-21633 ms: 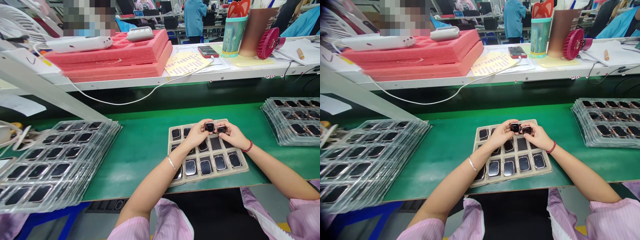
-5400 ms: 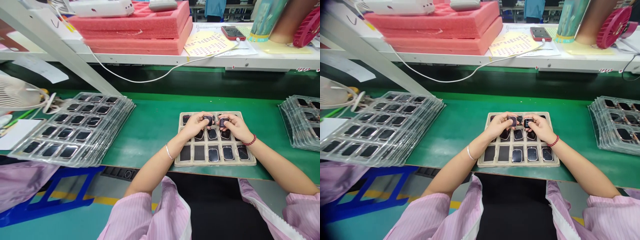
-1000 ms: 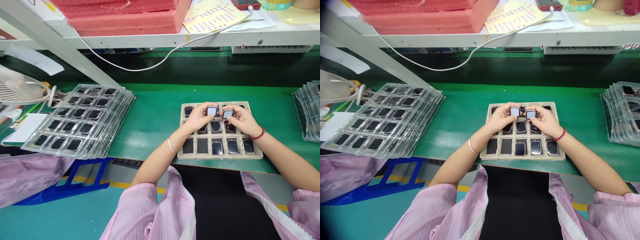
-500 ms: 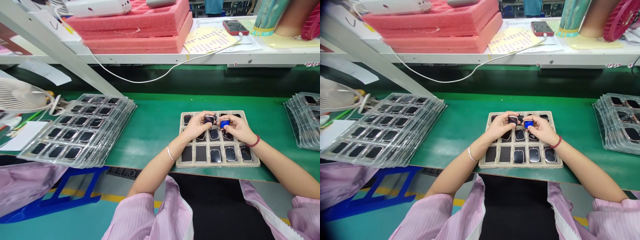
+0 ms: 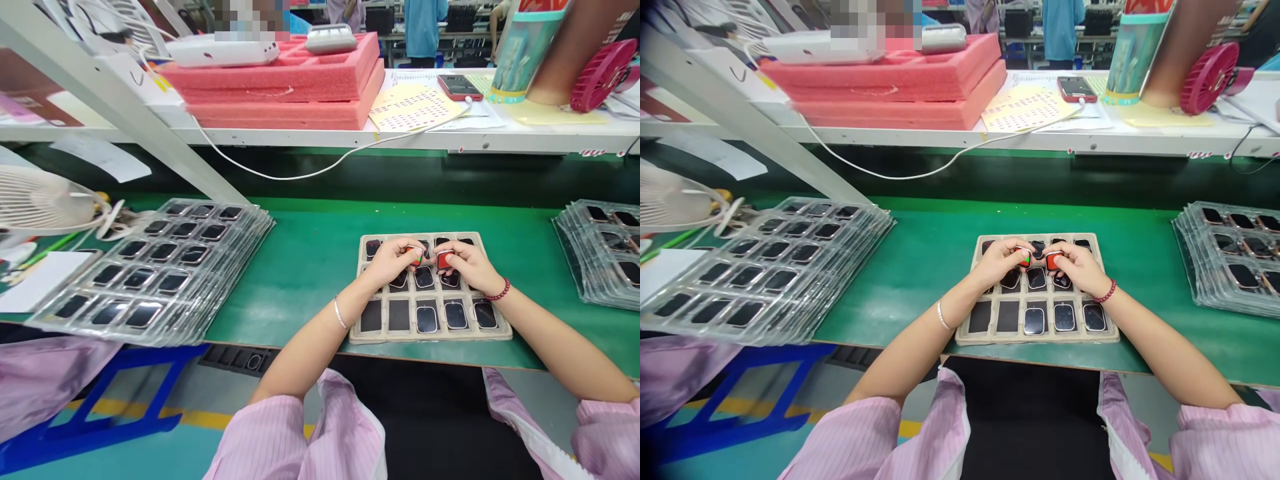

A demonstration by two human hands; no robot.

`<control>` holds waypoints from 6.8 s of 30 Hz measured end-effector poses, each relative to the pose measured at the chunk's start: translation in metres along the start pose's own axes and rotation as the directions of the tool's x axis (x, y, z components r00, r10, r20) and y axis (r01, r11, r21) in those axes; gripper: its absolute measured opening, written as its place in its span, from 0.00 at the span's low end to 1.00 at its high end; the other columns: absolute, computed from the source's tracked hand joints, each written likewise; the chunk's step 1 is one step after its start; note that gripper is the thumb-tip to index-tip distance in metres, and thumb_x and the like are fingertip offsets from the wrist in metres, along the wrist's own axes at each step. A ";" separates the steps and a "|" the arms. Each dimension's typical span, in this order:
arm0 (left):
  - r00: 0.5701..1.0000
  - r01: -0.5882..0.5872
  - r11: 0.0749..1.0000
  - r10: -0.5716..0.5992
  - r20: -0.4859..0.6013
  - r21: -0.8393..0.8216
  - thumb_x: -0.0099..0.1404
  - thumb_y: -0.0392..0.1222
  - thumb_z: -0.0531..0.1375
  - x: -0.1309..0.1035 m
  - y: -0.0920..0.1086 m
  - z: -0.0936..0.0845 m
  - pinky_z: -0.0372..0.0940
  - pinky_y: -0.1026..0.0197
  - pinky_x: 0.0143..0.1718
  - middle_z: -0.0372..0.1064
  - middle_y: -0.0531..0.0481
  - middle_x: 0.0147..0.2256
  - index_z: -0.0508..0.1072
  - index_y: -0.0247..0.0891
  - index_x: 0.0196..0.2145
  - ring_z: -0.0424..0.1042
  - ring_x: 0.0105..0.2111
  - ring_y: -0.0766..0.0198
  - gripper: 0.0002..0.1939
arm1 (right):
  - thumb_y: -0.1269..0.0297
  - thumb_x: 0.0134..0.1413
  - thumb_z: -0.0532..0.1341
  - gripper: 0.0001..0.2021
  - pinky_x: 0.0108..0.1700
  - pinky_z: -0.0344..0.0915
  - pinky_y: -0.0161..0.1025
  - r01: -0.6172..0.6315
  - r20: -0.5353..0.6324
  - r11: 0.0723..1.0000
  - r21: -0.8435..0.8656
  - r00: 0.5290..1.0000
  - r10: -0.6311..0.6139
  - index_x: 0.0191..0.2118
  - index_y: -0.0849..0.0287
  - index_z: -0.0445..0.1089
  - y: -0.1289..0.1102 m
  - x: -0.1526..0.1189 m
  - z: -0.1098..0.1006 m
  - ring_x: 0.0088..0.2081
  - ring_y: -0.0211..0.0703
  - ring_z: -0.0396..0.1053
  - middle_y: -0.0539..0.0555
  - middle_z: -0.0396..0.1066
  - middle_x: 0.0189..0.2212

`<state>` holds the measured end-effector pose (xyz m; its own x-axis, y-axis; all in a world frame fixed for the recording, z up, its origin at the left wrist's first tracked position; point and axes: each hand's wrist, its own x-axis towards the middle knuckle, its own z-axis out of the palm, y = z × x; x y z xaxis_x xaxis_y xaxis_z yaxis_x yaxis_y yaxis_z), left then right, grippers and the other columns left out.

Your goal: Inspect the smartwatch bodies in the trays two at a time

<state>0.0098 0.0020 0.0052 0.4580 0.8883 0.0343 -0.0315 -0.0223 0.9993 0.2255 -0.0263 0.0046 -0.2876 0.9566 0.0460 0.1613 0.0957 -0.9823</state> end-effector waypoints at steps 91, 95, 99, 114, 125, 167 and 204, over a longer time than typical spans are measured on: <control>0.994 -0.106 0.994 0.106 -0.016 0.019 0.54 0.32 0.61 0.003 -0.007 0.000 0.68 0.59 0.42 0.74 0.47 0.39 0.70 0.36 0.46 0.75 0.40 0.60 0.20 | 0.71 0.53 0.59 0.21 0.43 0.77 0.46 0.127 0.021 0.988 -0.091 0.992 -0.126 0.54 0.54 0.69 0.009 0.000 -0.001 0.44 0.50 0.77 0.58 0.74 0.50; 0.996 -0.090 0.996 0.090 -0.008 0.000 0.53 0.31 0.60 0.002 -0.006 0.001 0.68 0.59 0.43 0.74 0.47 0.39 0.70 0.36 0.47 0.75 0.42 0.59 0.21 | 0.68 0.56 0.58 0.18 0.40 0.77 0.47 0.127 0.002 0.986 -0.108 0.992 -0.127 0.53 0.55 0.69 0.009 0.000 0.000 0.41 0.49 0.77 0.58 0.75 0.48; 0.998 -0.070 0.998 0.070 -0.011 -0.003 0.53 0.31 0.61 0.002 -0.004 0.001 0.68 0.59 0.44 0.74 0.47 0.40 0.68 0.37 0.49 0.75 0.43 0.60 0.24 | 0.68 0.53 0.61 0.21 0.44 0.76 0.46 0.128 -0.001 0.991 -0.045 0.992 -0.128 0.55 0.54 0.67 0.009 0.000 0.001 0.47 0.50 0.75 0.58 0.74 0.49; 0.993 0.106 0.947 -0.084 0.085 -0.302 0.57 0.48 0.68 0.002 0.000 -0.005 0.64 0.66 0.27 0.76 0.39 0.45 0.64 0.37 0.56 0.78 0.32 0.62 0.33 | 0.50 0.52 0.68 0.26 0.33 0.76 0.37 -0.128 0.029 0.909 0.396 0.992 0.126 0.53 0.57 0.68 0.002 0.005 -0.011 0.33 0.42 0.77 0.58 0.78 0.43; 0.939 0.328 0.801 -0.217 0.267 -0.501 0.68 0.66 0.49 0.007 0.005 -0.012 0.65 0.65 0.24 0.78 0.34 0.42 0.72 0.32 0.45 0.79 0.32 0.59 0.31 | 0.33 0.60 0.46 0.33 0.26 0.74 0.43 -0.244 0.163 0.888 0.390 0.967 0.195 0.46 0.58 0.71 0.000 0.010 -0.029 0.29 0.49 0.78 0.63 0.80 0.39; 0.997 0.023 0.998 -0.018 0.081 -0.063 0.59 0.38 0.62 -0.001 0.000 0.000 0.69 0.62 0.32 0.75 0.43 0.40 0.70 0.36 0.56 0.78 0.36 0.57 0.26 | 0.66 0.52 0.65 0.13 0.34 0.75 0.42 0.079 -0.030 0.997 -0.008 0.996 -0.079 0.44 0.55 0.68 0.005 -0.002 0.001 0.29 0.42 0.75 0.53 0.75 0.37; 0.996 0.003 0.999 0.002 0.090 -0.047 0.58 0.38 0.62 0.002 -0.001 -0.001 0.66 0.66 0.27 0.76 0.39 0.44 0.71 0.33 0.52 0.78 0.36 0.57 0.23 | 0.67 0.52 0.63 0.15 0.36 0.74 0.42 0.114 -0.025 0.992 -0.060 0.993 -0.116 0.47 0.55 0.69 0.005 -0.002 -0.001 0.32 0.42 0.74 0.54 0.76 0.38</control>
<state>0.0100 0.0037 0.0044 0.5363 0.8432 0.0373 -0.0722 0.0018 0.9974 0.2279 -0.0272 -0.0006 -0.2811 0.9455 0.1642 0.1833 0.2208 -0.9579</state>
